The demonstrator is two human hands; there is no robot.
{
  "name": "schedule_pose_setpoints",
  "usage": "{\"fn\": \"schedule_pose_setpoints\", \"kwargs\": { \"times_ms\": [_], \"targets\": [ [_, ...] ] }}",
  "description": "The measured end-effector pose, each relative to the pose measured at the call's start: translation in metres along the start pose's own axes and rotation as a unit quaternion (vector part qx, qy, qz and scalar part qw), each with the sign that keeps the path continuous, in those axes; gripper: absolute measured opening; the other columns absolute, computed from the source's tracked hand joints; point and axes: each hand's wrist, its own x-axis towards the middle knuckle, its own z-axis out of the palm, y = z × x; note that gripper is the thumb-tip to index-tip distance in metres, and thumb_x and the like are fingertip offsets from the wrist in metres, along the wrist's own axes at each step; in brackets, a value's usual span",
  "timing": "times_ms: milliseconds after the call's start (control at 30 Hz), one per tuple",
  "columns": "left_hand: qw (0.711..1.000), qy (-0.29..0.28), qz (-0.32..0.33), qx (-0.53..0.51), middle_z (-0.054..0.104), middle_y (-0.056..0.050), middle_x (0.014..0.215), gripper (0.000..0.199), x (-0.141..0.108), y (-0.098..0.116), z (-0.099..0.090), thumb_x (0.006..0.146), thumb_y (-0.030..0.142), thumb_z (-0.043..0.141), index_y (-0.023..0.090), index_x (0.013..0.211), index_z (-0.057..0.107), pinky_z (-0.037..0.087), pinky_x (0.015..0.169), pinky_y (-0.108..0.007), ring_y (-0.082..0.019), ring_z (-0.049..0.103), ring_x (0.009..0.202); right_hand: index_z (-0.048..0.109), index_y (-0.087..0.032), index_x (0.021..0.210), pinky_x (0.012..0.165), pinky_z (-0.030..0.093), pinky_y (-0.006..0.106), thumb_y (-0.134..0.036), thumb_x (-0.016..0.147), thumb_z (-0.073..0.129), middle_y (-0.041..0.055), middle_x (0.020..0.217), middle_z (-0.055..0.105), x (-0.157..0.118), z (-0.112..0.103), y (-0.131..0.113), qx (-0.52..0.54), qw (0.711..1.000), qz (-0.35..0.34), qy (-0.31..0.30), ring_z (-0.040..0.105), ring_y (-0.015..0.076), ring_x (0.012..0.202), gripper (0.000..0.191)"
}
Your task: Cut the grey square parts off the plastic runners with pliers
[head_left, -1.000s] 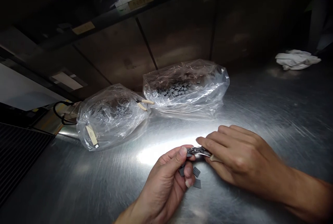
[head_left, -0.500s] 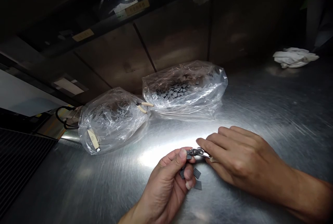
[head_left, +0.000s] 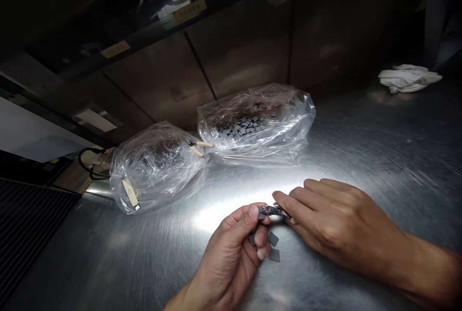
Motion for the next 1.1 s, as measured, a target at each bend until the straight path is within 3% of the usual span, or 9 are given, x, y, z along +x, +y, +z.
{"fn": "schedule_pose_setpoints", "kwargs": {
  "times_ms": [300,1100],
  "targets": [
    [1.0,0.02,-0.002,-0.001,0.065,-0.001,0.076,0.024,0.0001,0.0007,0.0025,0.079,0.025,0.09,0.01,0.094,0.079,0.045,0.051,-0.017,-0.005,0.052,0.058,0.072,-0.018,0.098,0.066,0.033,0.037,-0.017,0.099,0.058,-0.0009,0.074,0.061,-0.0003,0.0016,-0.0001,0.068,0.997,0.048,-0.002,0.054,0.0196,0.067,0.013],
    [1.0,0.018,0.009,0.006,0.059,0.002,0.063,0.022,0.0014,-0.0003,0.0006,0.08,0.027,0.089,0.01,0.092,0.08,0.043,0.052,-0.017,-0.006,0.05,0.057,0.072,-0.017,0.097,0.064,0.029,0.038,-0.009,0.095,0.053,-0.0005,0.072,0.06,0.0021,0.0009,-0.0036,0.022,1.0,0.021,-0.006,0.053,0.0218,0.064,0.02]
  ]
}}
